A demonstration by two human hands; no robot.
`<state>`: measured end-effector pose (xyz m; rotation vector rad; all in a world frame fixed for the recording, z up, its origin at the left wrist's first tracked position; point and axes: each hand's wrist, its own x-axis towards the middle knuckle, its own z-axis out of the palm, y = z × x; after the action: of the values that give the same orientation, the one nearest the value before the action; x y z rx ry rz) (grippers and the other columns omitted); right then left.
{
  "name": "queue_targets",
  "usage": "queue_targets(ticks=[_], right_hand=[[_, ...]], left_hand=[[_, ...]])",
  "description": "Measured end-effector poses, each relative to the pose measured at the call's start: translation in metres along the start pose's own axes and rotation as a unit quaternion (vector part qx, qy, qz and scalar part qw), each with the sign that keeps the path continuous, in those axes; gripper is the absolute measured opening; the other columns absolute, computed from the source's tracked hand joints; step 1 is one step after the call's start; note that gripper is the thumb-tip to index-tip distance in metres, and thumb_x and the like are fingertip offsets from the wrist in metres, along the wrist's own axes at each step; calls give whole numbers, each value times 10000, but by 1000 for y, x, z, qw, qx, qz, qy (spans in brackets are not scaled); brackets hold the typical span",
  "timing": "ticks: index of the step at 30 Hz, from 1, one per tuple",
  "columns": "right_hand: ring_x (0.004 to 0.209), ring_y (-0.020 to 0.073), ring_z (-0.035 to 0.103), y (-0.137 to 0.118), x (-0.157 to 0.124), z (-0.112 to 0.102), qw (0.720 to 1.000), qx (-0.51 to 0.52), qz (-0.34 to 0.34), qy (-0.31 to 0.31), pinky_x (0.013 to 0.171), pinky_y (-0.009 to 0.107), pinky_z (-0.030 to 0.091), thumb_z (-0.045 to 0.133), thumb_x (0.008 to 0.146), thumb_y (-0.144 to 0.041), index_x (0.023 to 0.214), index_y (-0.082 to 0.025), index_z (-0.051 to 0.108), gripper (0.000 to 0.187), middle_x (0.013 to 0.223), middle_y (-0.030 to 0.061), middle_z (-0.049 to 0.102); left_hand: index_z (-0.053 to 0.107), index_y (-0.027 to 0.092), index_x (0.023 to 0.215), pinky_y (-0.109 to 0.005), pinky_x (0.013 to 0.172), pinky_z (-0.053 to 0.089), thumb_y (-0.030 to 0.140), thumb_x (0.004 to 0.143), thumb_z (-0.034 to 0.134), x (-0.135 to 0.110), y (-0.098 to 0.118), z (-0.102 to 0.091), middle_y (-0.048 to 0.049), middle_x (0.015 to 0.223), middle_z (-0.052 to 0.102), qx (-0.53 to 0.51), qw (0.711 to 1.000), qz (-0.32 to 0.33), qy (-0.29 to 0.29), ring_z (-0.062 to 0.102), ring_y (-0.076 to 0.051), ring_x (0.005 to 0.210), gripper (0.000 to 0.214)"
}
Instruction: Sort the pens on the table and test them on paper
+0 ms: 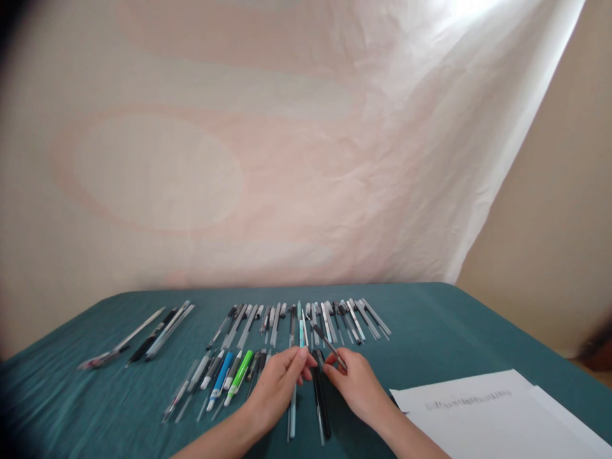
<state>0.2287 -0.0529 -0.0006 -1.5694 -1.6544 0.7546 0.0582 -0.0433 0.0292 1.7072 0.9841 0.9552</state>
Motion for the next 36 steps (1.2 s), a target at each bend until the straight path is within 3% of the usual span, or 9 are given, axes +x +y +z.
queue_targets(ticks=[16, 20, 24, 30, 36], right_hand=[[637, 185, 545, -7, -3, -3, 999, 42, -12, 14, 583, 259, 380, 470, 790, -383, 758, -156, 606, 267, 662, 23, 609], [581, 140, 464, -15, -8, -2, 997, 74, -33, 5, 547, 237, 345, 444, 811, -433, 676, -160, 567, 328, 596, -8, 521], [489, 90, 354, -23, -14, 3, 989, 140, -26, -28, 462, 209, 272, 432, 820, -473, 713, -159, 576, 363, 536, -42, 397], [401, 61, 210, -23, -19, 9, 972, 222, 33, -70, 384, 200, 169, 323, 851, -519, 783, -158, 592, 455, 485, -76, 242], [407, 61, 263, -27, -20, 4, 983, 172, 4, -60, 387, 190, 195, 361, 850, -493, 783, -166, 594, 407, 481, -73, 272]], left_hand=[[622, 153, 754, -221, 570, 373, 473, 831, 326, -1, 1, 1, -23, 618, 576, -19, 1000, 0, -3, 515, -140, 590, 443], [593, 148, 933, -225, 558, 381, 457, 791, 428, 3, 0, 0, -24, 722, 586, -78, 996, -33, 20, 503, -121, 571, 378], [554, 145, 1064, -216, 566, 374, 443, 730, 538, 9, 4, -6, -31, 774, 592, -154, 985, -75, 37, 484, -104, 570, 447], [618, 158, 959, -208, 587, 362, 425, 720, 570, 9, 18, -15, -3, 691, 568, -201, 976, -56, 64, 450, -92, 579, 361], [646, 131, 895, -201, 538, 327, 404, 685, 621, 13, 13, -18, 15, 597, 502, -239, 964, -71, 92, 398, -77, 539, 345]])
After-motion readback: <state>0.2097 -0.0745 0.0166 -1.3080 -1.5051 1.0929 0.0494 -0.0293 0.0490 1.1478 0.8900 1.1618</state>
